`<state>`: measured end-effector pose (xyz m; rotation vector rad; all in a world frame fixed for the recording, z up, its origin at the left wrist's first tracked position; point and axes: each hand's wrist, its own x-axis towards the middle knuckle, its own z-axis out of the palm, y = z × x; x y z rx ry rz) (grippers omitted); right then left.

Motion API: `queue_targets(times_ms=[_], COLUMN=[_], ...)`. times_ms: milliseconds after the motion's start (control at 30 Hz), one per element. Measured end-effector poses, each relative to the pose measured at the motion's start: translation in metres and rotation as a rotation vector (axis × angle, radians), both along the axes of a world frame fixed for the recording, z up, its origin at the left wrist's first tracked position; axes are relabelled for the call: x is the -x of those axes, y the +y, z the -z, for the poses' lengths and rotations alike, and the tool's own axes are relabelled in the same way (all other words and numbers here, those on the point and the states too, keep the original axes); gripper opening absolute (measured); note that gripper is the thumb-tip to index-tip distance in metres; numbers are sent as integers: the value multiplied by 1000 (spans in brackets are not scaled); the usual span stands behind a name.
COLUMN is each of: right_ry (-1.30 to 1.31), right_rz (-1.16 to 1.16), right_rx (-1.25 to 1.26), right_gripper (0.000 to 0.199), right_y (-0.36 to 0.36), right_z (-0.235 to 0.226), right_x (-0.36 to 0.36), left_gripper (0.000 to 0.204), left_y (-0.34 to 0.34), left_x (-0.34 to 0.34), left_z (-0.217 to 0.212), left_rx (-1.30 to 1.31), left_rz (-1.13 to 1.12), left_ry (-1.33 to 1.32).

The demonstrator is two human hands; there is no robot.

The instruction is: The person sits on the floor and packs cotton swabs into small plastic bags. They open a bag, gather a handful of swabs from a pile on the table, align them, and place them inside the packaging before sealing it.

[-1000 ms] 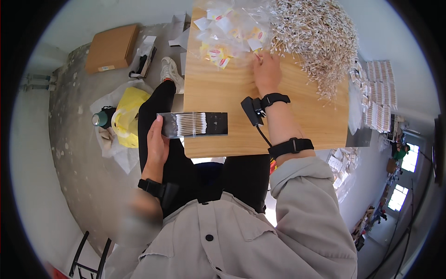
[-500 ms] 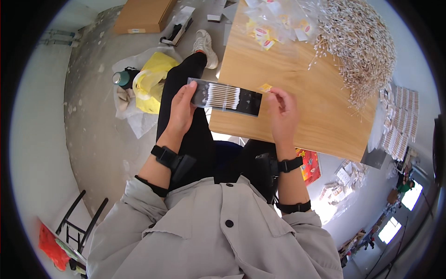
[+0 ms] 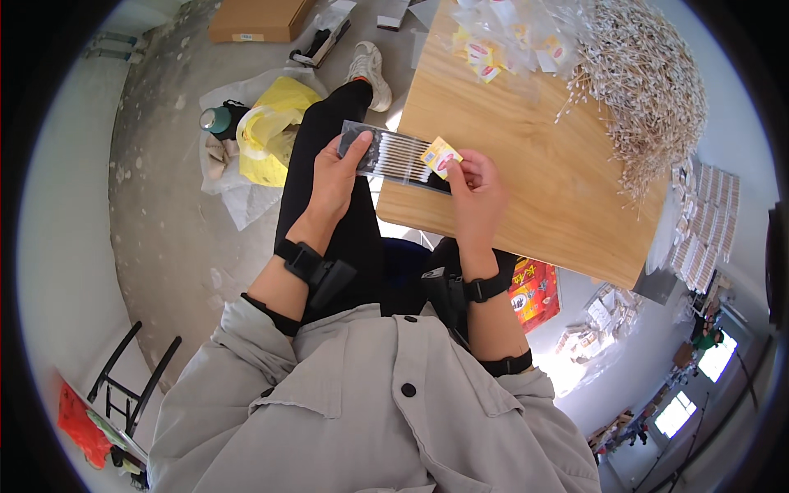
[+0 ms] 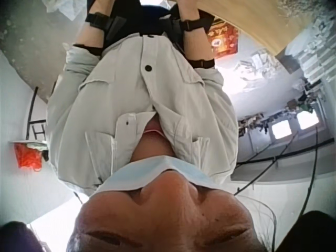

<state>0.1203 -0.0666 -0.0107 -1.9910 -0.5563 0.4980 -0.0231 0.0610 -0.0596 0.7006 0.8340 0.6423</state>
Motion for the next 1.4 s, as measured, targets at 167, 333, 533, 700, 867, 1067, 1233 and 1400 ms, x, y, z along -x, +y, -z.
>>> queue_targets(times_ms=[167, 333, 533, 700, 867, 1067, 1233, 1400], right_ry=[166, 216, 64, -63, 77, 162, 150, 132], right_rz=[18, -119, -265, -273, -68, -8, -3, 5], right_rx=[-48, 22, 153, 175, -100, -438, -445, -467], right_gripper=[34, 39, 38, 36, 31, 45, 51, 51], right_y=[4, 4, 22, 27, 16, 26, 40, 48], right_z=[0, 3, -9, -8, 2, 14, 15, 16], right_x=[12, 2, -8, -3, 1, 27, 47, 57], left_gripper=[21, 21, 20, 21, 18, 24, 26, 27], left_y=[0, -1, -1, -1, 5, 5, -3, -3], left_x=[1, 1, 0, 1, 3, -6, -14, -10], left_z=[3, 2, 1, 2, 3, 4, 3, 5], left_rx=[-20, -41, -45, -38, 6, -5, -147, -231], left_rz=[0, 1, -11, -13, 35, -52, -143, -118], left_ry=[-9, -2, -8, 1, 13, 66, 176, 225])
